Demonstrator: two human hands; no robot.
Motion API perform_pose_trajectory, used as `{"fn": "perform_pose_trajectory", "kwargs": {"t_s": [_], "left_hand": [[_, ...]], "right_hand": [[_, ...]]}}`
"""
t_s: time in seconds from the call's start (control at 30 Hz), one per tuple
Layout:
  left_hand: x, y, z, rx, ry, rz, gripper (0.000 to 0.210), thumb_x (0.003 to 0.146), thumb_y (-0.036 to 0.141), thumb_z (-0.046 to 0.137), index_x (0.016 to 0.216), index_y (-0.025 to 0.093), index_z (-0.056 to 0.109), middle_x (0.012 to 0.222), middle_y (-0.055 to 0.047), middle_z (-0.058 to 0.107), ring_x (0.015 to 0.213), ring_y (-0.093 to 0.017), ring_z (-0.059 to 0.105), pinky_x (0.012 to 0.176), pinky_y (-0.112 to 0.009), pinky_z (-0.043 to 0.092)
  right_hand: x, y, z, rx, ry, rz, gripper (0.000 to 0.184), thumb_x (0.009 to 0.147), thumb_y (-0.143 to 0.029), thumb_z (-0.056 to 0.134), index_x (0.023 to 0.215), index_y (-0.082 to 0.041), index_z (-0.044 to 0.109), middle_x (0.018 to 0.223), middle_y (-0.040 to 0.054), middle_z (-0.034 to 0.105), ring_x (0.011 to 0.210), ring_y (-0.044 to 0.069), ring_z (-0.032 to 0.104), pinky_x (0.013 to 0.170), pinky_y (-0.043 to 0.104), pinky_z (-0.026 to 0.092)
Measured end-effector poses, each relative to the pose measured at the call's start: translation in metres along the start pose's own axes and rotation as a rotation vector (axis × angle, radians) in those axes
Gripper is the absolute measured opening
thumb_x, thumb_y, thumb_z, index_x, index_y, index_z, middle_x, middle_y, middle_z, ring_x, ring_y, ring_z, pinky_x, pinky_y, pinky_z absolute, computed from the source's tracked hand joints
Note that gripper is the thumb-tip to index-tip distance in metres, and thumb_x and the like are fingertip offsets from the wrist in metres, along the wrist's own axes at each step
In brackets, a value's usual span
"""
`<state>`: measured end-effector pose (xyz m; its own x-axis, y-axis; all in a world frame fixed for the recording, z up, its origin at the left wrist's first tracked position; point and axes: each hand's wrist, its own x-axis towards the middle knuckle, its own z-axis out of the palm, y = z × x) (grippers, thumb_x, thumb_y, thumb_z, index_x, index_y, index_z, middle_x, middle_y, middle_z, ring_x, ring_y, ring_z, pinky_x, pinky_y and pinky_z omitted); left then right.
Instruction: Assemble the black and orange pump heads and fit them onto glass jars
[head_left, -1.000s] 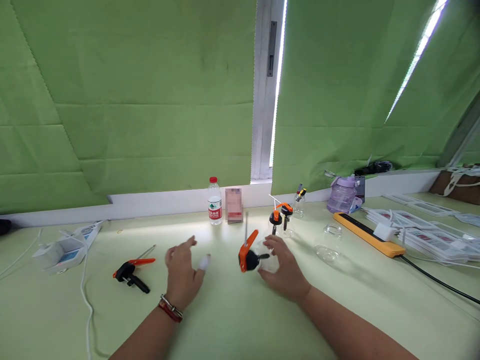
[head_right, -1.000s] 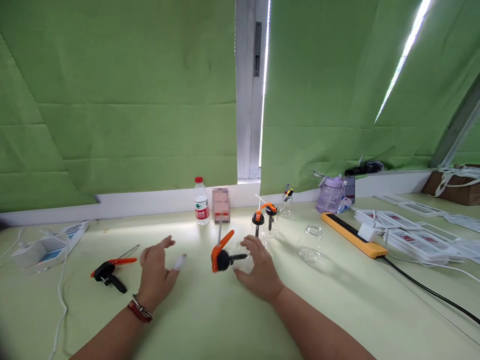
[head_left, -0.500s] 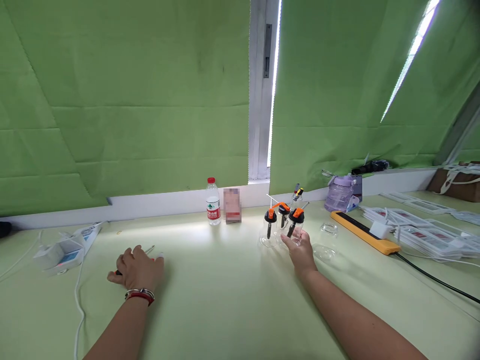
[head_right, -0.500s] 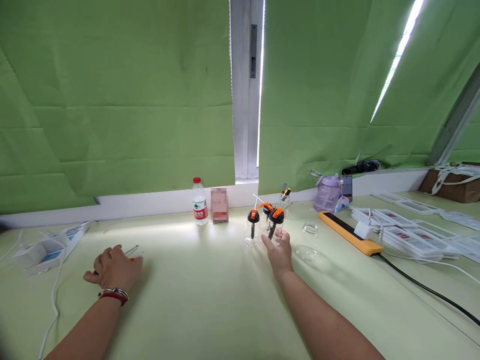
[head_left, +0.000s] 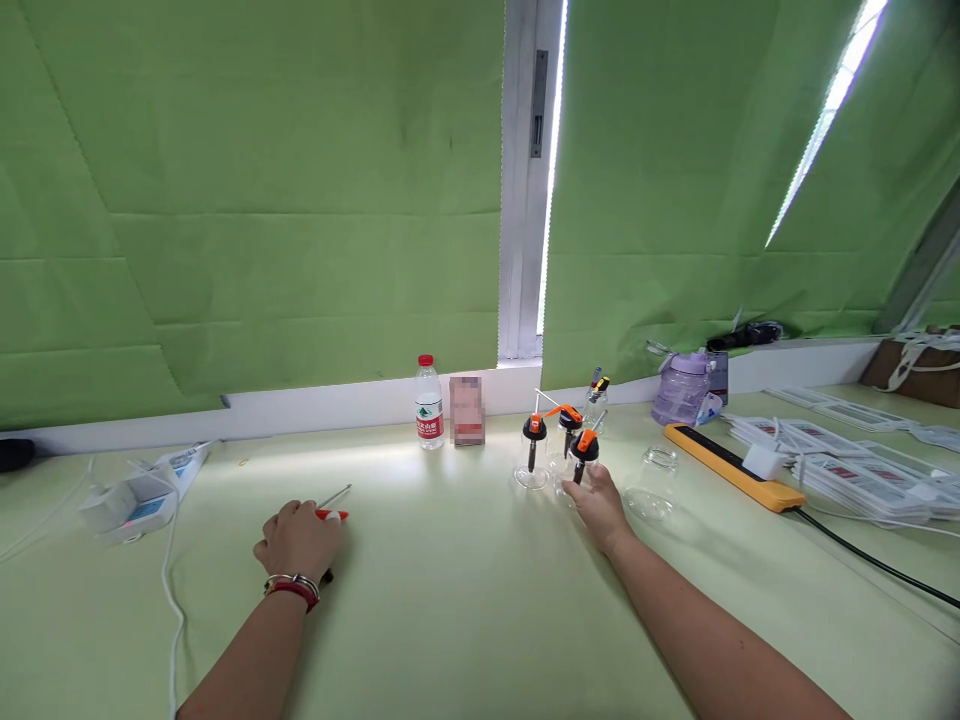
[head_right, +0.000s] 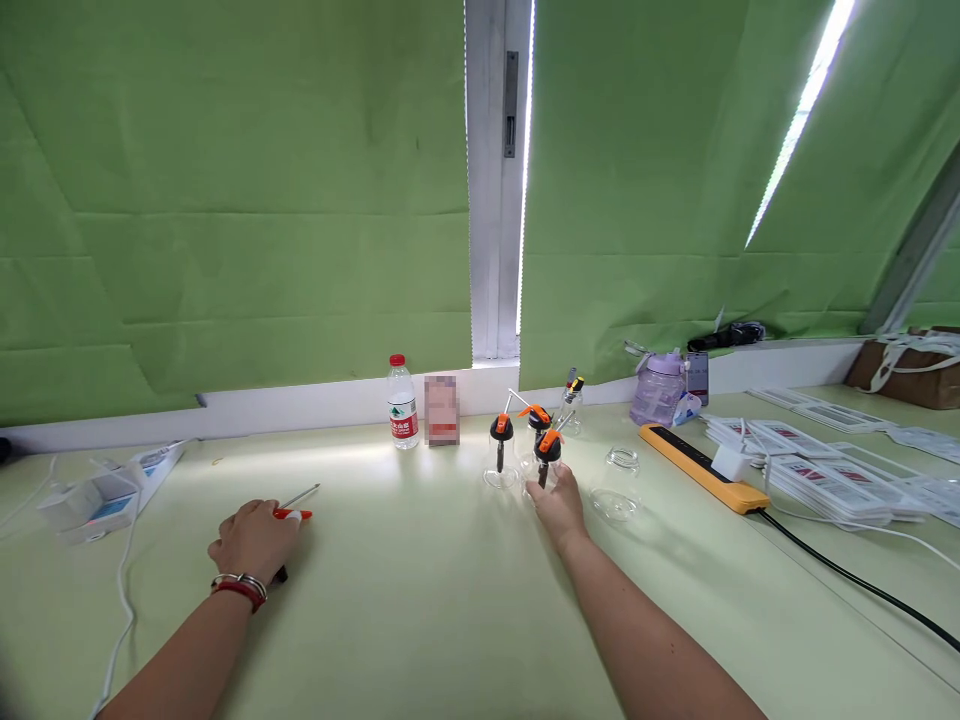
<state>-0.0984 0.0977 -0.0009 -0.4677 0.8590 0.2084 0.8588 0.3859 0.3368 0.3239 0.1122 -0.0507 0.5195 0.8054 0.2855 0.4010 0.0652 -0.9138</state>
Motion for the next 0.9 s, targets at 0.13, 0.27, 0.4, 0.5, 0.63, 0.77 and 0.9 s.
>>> {"fn": "perform_pose_trajectory", "kwargs": {"t_s": [0.13,0.27,0.4,0.5,0.63,0.77,0.9], "left_hand": [[-0.007,0.008,0.004,-0.022,-0.076,0.122,0.038,0.072,0.034,0.045,0.099,0.016,0.064,0.121,-0.012,0.055,0.114,-0.036,0.043,0.081,-0.042,0.042],[-0.018,0.019,0.007,-0.05,-0.137,0.22,0.041,0.077,0.037,0.041,0.107,0.017,0.062,0.116,-0.011,0.057,0.107,-0.03,0.051,0.073,-0.035,0.045],[-0.033,0.031,0.005,-0.08,-0.199,0.282,0.044,0.08,0.047,0.038,0.107,0.02,0.06,0.113,-0.008,0.056,0.086,-0.023,0.06,0.056,-0.029,0.045],[-0.041,0.037,0.004,-0.124,-0.243,0.352,0.047,0.08,0.05,0.037,0.108,0.018,0.058,0.115,-0.009,0.053,0.08,-0.021,0.061,0.055,-0.028,0.044],[-0.045,0.039,0.007,-0.169,-0.254,0.427,0.05,0.078,0.049,0.041,0.113,0.016,0.055,0.121,-0.011,0.05,0.079,-0.021,0.06,0.061,-0.03,0.046],[-0.043,0.034,0.014,-0.228,-0.272,0.471,0.058,0.075,0.042,0.049,0.128,0.018,0.045,0.132,-0.01,0.042,0.091,-0.024,0.059,0.07,-0.032,0.047],[-0.039,0.028,0.02,-0.289,-0.33,0.505,0.061,0.071,0.034,0.053,0.13,0.021,0.044,0.137,-0.009,0.037,0.102,-0.025,0.056,0.082,-0.033,0.045]], "right_hand": [[0.004,0.006,-0.001,-0.044,0.012,0.0,0.052,0.062,-0.045,0.061,0.107,-0.02,0.054,0.109,0.0092,0.062,0.106,0.028,0.055,0.082,0.034,0.046],[0.005,0.009,0.001,-0.09,0.071,-0.04,0.073,0.062,-0.046,0.062,0.126,-0.018,0.041,0.126,0.0134,0.05,0.12,0.032,0.043,0.095,0.041,0.039],[-0.001,-0.005,-0.002,-0.225,0.179,-0.189,0.093,0.067,-0.043,0.06,0.141,-0.01,0.015,0.144,0.0206,0.025,0.134,0.036,0.021,0.107,0.049,0.024],[-0.003,-0.022,-0.014,-0.33,0.247,-0.483,0.087,0.076,-0.037,0.052,0.143,-0.01,0.003,0.148,0.0197,0.012,0.137,0.034,0.012,0.108,0.052,0.021],[0.003,-0.037,-0.04,-0.472,0.437,-0.697,0.08,0.076,-0.033,0.049,0.142,-0.013,0.009,0.147,0.02,0.014,0.136,0.038,0.01,0.104,0.061,0.014],[0.014,-0.034,-0.059,-0.546,0.558,-0.478,0.083,0.066,-0.027,0.051,0.139,-0.013,0.013,0.145,0.0213,0.016,0.134,0.04,0.013,0.102,0.063,0.013],[0.026,-0.013,-0.063,-0.512,0.58,-0.108,0.09,0.057,-0.029,0.057,0.136,-0.017,0.014,0.139,0.0209,0.028,0.127,0.04,0.027,0.097,0.056,0.027]]}}
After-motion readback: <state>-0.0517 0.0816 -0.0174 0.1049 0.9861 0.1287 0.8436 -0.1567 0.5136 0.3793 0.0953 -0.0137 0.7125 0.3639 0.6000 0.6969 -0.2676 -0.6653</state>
